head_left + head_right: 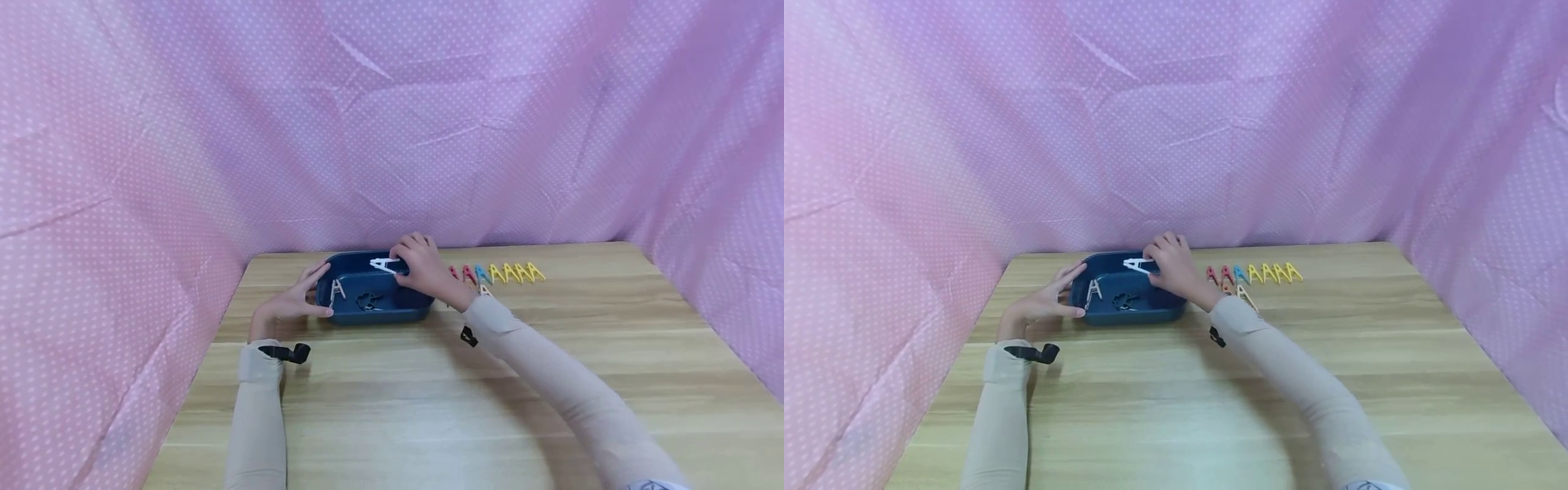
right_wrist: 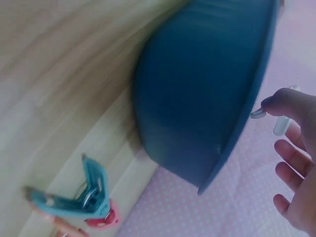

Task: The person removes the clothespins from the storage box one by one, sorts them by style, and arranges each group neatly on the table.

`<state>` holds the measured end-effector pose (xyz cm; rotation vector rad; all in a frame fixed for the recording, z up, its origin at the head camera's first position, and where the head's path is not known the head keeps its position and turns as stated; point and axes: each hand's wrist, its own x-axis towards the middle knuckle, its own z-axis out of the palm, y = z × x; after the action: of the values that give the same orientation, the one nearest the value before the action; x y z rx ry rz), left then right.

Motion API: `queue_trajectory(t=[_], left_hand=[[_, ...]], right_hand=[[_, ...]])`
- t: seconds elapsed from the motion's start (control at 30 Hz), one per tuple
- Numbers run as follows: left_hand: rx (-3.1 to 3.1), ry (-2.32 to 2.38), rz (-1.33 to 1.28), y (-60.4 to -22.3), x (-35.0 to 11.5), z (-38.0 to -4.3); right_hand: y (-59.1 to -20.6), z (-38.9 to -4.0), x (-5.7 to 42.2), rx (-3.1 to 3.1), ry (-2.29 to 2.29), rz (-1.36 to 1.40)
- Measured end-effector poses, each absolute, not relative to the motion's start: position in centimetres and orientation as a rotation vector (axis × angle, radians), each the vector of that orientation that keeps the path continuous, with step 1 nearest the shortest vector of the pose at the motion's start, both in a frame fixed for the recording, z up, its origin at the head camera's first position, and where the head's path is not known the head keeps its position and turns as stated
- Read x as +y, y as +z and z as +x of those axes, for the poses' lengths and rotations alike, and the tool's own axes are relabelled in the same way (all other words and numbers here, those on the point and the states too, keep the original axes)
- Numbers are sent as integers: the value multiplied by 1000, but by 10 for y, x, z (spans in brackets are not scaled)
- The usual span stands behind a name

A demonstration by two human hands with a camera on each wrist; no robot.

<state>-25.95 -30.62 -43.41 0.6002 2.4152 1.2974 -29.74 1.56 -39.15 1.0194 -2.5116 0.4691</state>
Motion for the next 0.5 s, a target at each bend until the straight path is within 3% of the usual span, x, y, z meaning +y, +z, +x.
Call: queue_trajectory(t=[0.5], left_hand=[[2439, 1269, 589, -433, -305, -257]], right_hand=[[-379, -279, 88, -2481, 709, 801]])
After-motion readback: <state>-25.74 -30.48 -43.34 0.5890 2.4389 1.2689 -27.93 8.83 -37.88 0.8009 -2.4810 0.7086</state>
